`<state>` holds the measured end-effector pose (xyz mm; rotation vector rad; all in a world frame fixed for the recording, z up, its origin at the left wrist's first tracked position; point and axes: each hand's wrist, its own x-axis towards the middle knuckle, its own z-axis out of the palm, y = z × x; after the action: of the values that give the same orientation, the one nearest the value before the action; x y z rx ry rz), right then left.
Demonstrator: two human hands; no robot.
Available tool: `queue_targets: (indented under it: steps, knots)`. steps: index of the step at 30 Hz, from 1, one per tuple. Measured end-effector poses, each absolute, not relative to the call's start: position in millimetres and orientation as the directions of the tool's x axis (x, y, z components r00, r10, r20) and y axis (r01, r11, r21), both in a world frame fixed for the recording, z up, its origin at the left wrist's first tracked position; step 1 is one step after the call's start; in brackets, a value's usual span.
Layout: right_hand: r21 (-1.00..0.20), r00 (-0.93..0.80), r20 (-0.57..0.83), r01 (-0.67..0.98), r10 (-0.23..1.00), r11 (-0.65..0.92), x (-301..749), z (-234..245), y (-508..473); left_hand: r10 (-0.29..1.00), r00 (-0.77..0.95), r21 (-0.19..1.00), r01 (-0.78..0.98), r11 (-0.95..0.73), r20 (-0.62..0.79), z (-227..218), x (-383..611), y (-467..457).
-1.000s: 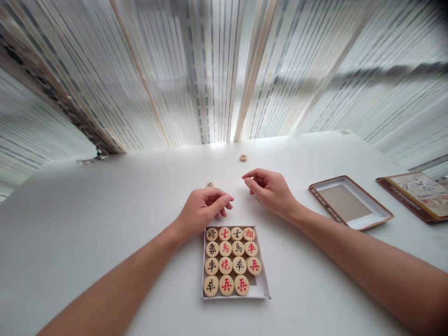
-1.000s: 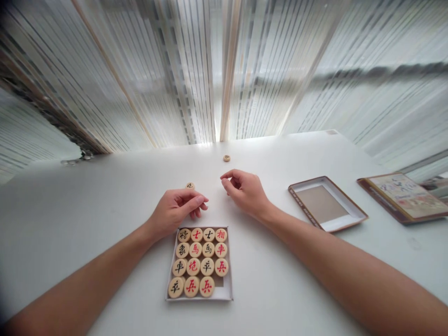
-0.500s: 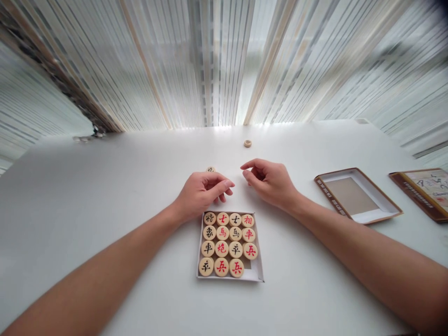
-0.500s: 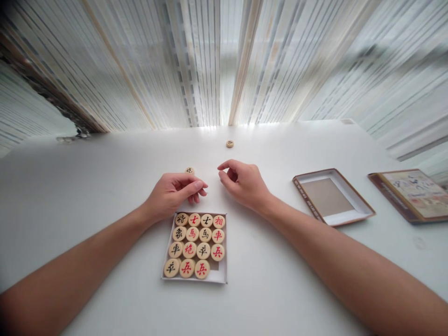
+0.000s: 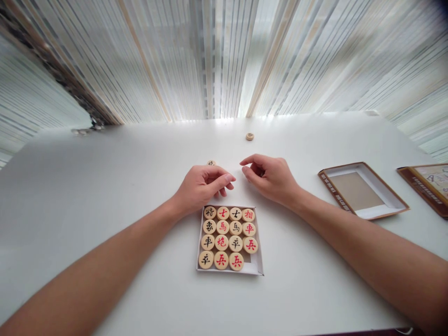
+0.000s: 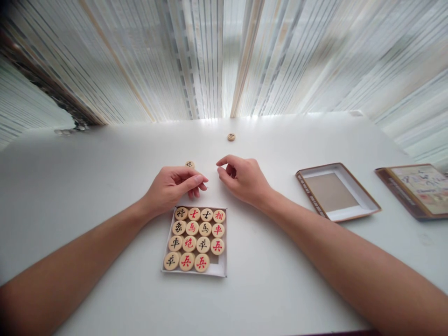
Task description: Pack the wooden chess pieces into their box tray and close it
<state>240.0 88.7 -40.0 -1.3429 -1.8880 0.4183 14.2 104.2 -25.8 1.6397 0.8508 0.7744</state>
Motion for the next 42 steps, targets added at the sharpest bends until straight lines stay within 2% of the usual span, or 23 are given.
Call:
queue_targets:
  steps: [42]
  knots:
    - [-0.568, -0.251, 0.402, 0.686, 0.881, 0.454, 241.4, -40.5, 90.0, 0.84, 0.536, 0.976, 0.127, -0.176, 0.082, -24.9, 15.2, 103.2]
